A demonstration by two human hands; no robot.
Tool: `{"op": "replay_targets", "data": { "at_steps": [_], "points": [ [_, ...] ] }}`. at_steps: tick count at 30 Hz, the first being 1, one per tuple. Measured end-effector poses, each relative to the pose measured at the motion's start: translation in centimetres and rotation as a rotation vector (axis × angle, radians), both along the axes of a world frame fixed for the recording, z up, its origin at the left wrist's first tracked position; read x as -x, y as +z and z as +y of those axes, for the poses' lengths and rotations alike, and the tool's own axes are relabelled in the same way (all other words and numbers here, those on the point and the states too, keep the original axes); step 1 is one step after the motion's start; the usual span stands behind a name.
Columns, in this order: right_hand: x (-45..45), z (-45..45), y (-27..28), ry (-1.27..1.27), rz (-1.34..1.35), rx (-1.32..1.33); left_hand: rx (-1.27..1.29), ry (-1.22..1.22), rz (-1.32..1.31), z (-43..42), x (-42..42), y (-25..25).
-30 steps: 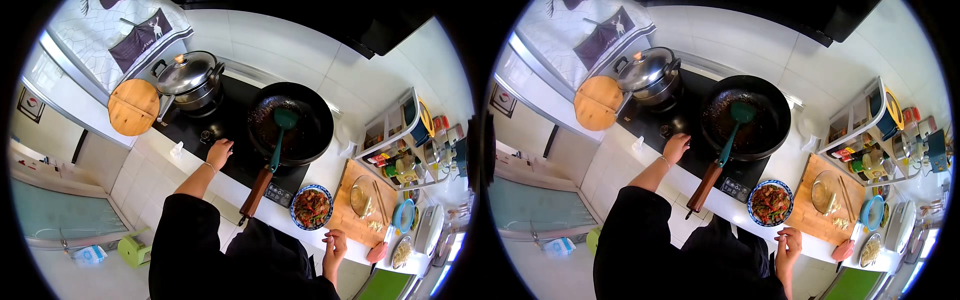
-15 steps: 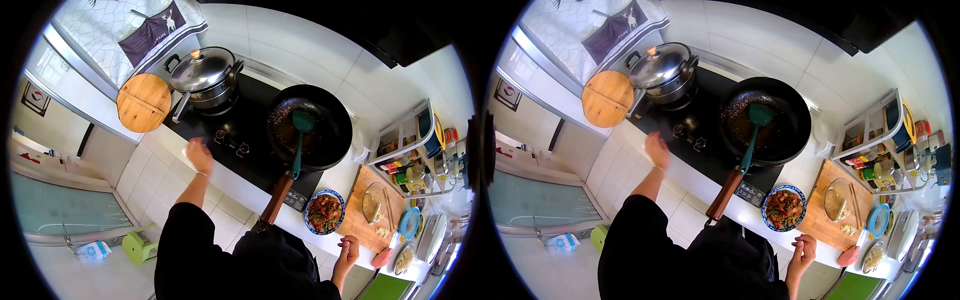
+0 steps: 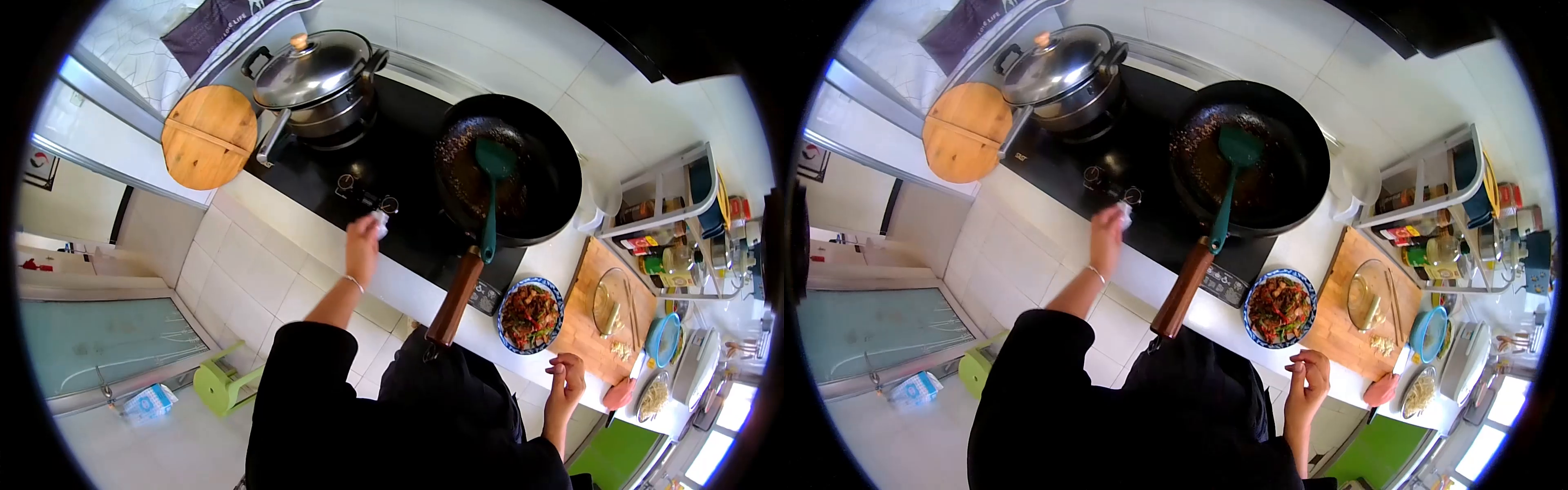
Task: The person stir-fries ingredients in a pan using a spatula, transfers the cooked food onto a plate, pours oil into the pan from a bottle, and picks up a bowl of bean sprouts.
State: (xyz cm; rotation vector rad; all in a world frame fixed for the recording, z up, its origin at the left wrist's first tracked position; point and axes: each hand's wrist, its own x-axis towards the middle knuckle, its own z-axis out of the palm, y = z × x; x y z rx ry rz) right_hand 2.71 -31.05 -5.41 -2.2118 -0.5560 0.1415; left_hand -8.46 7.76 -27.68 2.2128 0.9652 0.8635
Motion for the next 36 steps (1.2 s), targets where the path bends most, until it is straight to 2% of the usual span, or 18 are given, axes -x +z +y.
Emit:
{"op": "replay_targets", "data": {
  "at_steps": [4, 6, 7, 9, 10, 11, 12, 14, 16, 18, 22, 24, 26, 28, 29, 30, 32, 36],
  "points": [
    [0.2, -0.4, -0.6, 0.008, 0.045, -0.013, -0.134, -0.256, 0.082, -8.4, -2.3, 1.3],
    [0.1, -0.2, -0.2, 0.009, 0.063, -0.021, 0.025, -0.332, 0.048, -12.1, -3.5, 3.2],
    [-0.2, -0.4, -0.2, 0.019, 0.039, -0.023, -0.007, -0.439, 0.141, -13.1, -3.5, 0.2],
    [-0.8, -1.1, -0.3, 0.027, 0.01, -0.037, 0.537, -0.334, -0.183, -16.9, -4.2, -1.7],
    [-1.0, -1.4, -0.3, 0.021, 0.004, -0.046, 0.724, -0.284, -0.192, -18.2, -4.5, -0.8],
    [-1.3, -1.9, -0.4, 0.028, -0.001, -0.036, 0.164, -0.493, 0.009, -18.1, -3.9, 3.1],
    [-1.6, -2.3, -0.2, 0.039, -0.012, -0.02, 0.528, -0.449, -0.179, -19.0, -4.1, 1.8],
    [-1.8, -3.7, -1.5, -0.072, 0.138, -0.082, 0.226, -0.43, -0.092, -18.9, -3.4, 2.7],
    [-2.7, -6.5, -5.5, -0.163, 0.329, -0.033, 0.128, -0.336, -0.028, -19.2, -3.4, 3.1],
    [-3.0, -9.5, -10.3, -0.212, 0.758, -0.179, 0.259, -0.33, -0.053, -20.3, -3.4, 3.6],
    [-2.8, -10.1, -16.0, -0.244, 1.18, -0.303, 0.542, -0.395, 0.072, -21.9, -2.0, 2.3],
    [-3.0, -9.2, -17.7, -0.277, 1.145, -0.494, 0.695, -0.361, 0.095, -22.5, -1.3, 2.4],
    [-2.8, -8.6, -21.4, -0.228, 1.005, -0.491, 0.858, -0.323, -0.018, -22.9, -0.8, 2.3],
    [-2.5, -7.5, -21.0, -0.313, 0.937, -0.527, 0.887, -0.291, 0.025, -22.9, -0.5, 2.8],
    [-2.6, -7.2, -21.2, -0.275, 0.815, -0.395, 0.96, -0.239, -0.015, -23.3, -0.5, 3.4],
    [-2.8, -7.1, -21.4, -0.245, 0.708, -0.252, 0.949, -0.264, -0.018, -22.9, 0.1, 3.1],
    [-2.3, -6.7, -20.9, -0.328, 0.623, -0.3, 0.901, -0.218, 0.011, -22.6, 0.6, 3.7],
    [-2.1, -8.3, -15.6, -0.359, 0.719, -0.38, 0.826, -0.269, 0.064, -21.5, 1.2, 4.0]
  ]
}}
